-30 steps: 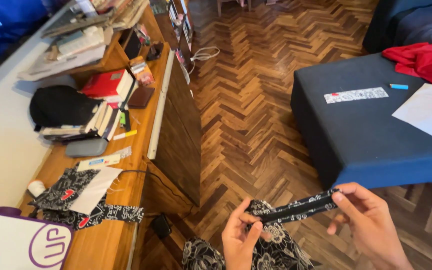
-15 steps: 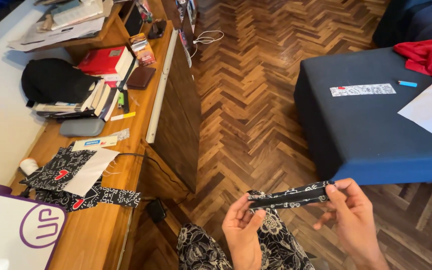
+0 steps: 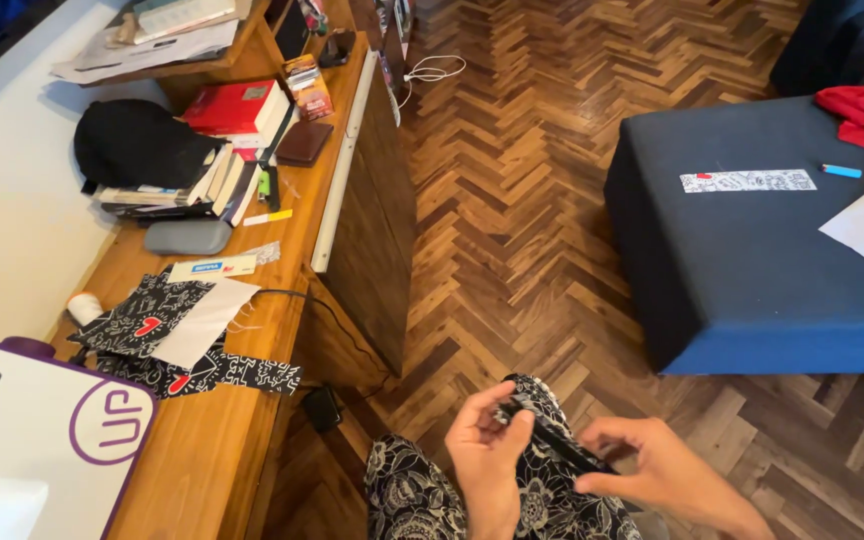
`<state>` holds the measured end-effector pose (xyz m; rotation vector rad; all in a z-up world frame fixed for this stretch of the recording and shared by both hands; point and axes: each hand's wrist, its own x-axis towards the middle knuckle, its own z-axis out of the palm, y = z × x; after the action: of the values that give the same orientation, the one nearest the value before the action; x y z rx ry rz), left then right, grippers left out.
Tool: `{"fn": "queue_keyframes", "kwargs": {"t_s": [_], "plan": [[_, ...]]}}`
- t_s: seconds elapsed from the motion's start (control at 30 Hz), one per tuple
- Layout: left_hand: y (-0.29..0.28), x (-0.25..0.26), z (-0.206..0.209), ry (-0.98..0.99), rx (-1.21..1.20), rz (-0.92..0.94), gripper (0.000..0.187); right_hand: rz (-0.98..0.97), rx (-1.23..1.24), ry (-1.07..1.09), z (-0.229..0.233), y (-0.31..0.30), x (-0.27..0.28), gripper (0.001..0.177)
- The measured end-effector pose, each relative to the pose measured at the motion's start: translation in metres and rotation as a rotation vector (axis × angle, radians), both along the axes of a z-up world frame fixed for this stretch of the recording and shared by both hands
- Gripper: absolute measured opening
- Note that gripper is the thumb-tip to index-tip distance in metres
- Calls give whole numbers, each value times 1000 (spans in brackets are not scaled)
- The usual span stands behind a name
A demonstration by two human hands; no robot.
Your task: Sewing a patterned strap and attaching hardware using a sewing machine
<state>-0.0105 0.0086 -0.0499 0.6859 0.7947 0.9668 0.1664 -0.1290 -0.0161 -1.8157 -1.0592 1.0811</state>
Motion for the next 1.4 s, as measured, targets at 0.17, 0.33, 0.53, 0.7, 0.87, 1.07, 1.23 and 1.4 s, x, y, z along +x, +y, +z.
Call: {"fn": "queue_keyframes", "kwargs": {"t_s": [0.17,0.33,0.53,0.7,0.87,1.07,1.23,1.4], "plan": [[-14,4,12,146,206,-55,37,-88,245,121,-32,-1,-24,48],[-18,10,9,86,150,27,34,-65,262,134,-39,-1,-28,41],[-22,14,12,-86,45,30,28,-78,319,72,-38,-2,-35,41],[-20,14,12,-184,-6,3,29,-82,345,18,-48,-1,-34,48],[-15,11,18,-30,217,-50,47,-185,316,52,-52,0,-32,45],[-16,3,22,235,321,-284,65,-420,346,230,-36,6,-31,45],[-25,4,15,300,483,-278,40,-466,350,170,-59,7,-16,30],[-19,6,14,242,581,-239,31,-422,334,142,-71,3,-11,38]]}}
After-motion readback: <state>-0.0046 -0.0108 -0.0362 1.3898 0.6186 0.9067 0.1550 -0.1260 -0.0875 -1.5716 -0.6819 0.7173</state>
